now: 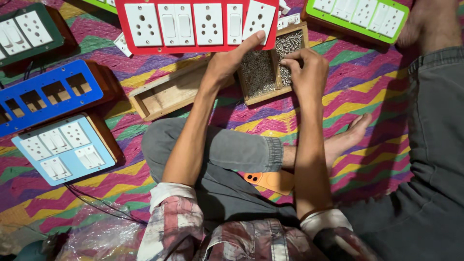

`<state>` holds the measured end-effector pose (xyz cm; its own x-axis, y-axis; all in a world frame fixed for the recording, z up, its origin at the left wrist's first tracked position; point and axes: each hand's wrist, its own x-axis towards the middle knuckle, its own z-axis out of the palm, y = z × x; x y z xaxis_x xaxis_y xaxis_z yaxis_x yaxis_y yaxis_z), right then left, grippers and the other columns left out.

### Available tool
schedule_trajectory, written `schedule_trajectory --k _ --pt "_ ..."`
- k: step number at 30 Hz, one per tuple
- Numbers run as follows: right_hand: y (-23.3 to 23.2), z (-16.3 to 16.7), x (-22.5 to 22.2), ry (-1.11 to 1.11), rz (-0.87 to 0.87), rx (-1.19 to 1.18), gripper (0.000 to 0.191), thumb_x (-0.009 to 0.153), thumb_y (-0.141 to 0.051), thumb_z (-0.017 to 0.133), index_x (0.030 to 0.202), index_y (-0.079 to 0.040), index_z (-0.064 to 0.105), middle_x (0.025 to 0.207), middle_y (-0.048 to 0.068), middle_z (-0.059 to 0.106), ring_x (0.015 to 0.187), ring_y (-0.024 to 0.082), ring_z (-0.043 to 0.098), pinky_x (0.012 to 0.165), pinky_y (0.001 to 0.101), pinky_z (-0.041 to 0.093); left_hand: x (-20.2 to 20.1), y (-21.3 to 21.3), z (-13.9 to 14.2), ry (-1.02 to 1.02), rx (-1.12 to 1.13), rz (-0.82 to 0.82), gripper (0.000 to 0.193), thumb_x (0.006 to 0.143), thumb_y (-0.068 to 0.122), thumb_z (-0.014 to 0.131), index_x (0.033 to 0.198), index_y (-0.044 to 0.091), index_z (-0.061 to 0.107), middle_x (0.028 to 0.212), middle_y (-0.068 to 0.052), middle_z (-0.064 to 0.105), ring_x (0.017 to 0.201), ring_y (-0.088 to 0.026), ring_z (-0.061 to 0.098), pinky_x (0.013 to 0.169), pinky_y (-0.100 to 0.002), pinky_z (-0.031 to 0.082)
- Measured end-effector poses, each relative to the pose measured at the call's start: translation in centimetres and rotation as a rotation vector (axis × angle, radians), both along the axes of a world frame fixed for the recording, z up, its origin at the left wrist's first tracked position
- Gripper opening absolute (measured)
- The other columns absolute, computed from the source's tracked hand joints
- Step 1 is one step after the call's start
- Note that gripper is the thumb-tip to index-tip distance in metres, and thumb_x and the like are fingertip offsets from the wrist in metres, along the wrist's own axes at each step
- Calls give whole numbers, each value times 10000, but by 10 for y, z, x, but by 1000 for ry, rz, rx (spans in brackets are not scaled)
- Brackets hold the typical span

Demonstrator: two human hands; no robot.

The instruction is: The person sits cross-legged on a floor mat assembling electrical switch and socket panels. They fit white switch and socket modules into a red plastic frame, pick small screws from a wooden compartment box, and thread the screws by hand to secure the modules, working on one panel at a time.

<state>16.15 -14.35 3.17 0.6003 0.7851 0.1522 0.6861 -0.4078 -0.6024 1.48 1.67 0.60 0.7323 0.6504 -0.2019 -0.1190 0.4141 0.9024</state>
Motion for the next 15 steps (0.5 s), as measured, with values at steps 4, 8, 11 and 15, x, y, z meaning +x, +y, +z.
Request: schedule_trajectory --k 4,8,11,15 --pt "-3 -6 0 76 -88 19 147 863 -49 872 859 13 739 813 103 730 662 180 675 608 315 525 -1 -2 -1 54 -22 -21 542 886 374 814 1224 -38 715 1171 -123 748 1097 -200 687 1026 -356 531" --pt "1 -5 4 366 -236 262 97 912 -43 848 946 0 768 838 44 754 685 101 634 625 244 493 1 -1 -5 7 35 -18 549 888 363 820 1251 -22 674 1185 -114 733 1098 -190 700 1004 -339 565" --pt "5 5 5 684 -225 505 110 980 -38 804 1051 15 738 902 45 746 749 101 676 683 224 529 2 -3 -7 17 25 -42 530 903 346 812 1263 -19 674 1210 -115 730 1115 -185 693 1012 -333 553" --pt "16 28 -5 592 -108 595 91 1022 29 761 1109 30 733 966 73 742 836 128 699 781 244 585 6 -6 -12 37 76 -113 502 929 355 776 1268 -3 684 1233 -111 734 1127 -182 697 1008 -341 570"
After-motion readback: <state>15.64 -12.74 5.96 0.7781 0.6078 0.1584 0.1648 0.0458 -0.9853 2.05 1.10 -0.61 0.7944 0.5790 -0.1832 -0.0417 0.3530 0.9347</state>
